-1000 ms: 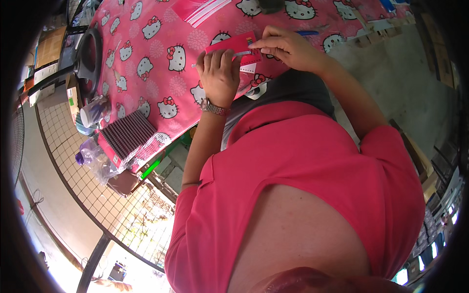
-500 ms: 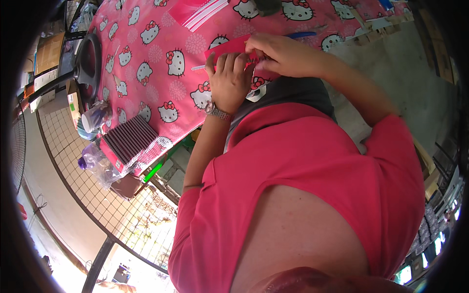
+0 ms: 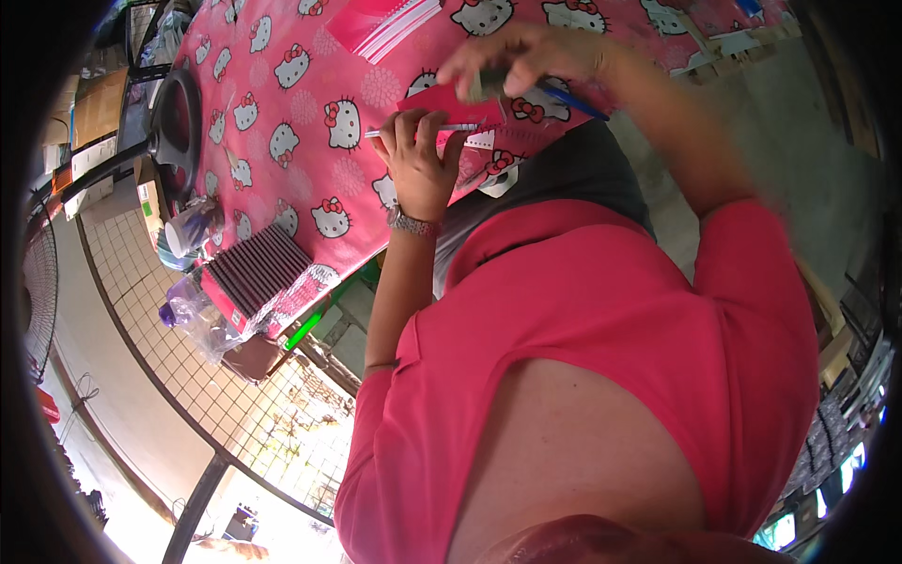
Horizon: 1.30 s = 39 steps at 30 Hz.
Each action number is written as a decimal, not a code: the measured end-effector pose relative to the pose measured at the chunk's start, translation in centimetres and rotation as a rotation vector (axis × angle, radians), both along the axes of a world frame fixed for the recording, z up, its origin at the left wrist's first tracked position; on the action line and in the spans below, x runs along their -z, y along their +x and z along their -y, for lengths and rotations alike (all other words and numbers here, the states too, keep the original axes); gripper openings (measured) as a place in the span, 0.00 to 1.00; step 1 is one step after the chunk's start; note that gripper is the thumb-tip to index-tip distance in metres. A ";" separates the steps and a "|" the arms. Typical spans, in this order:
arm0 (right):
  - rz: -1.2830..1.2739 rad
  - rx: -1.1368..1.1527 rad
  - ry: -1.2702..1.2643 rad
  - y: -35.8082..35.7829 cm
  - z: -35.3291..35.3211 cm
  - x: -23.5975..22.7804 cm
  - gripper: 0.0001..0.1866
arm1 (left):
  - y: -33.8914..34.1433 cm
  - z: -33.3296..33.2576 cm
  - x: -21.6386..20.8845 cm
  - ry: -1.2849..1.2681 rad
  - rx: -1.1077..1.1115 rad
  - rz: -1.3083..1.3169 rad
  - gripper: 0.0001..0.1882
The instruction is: The person aligns the spiral bindings of small pink notebooks and stacks them on a table with a pink tablecloth.
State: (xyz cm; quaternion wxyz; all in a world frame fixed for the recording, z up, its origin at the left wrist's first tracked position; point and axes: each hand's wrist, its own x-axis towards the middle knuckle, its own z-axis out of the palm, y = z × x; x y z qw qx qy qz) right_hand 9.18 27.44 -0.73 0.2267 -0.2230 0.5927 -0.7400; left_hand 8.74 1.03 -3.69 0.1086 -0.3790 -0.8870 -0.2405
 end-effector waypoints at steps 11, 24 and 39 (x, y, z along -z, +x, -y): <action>0.008 0.105 0.111 1.1 1.7 1.1 0.22 | -0.9 -0.6 0.4 0.032 0.004 -0.021 0.24; -0.138 0.135 0.345 -0.2 1.9 0.6 0.22 | -1.1 -0.9 -0.3 0.073 0.010 0.032 0.26; 0.062 -0.053 0.055 -3.5 4.1 0.2 0.21 | -4.6 1.1 -1.7 0.219 -0.009 0.399 0.17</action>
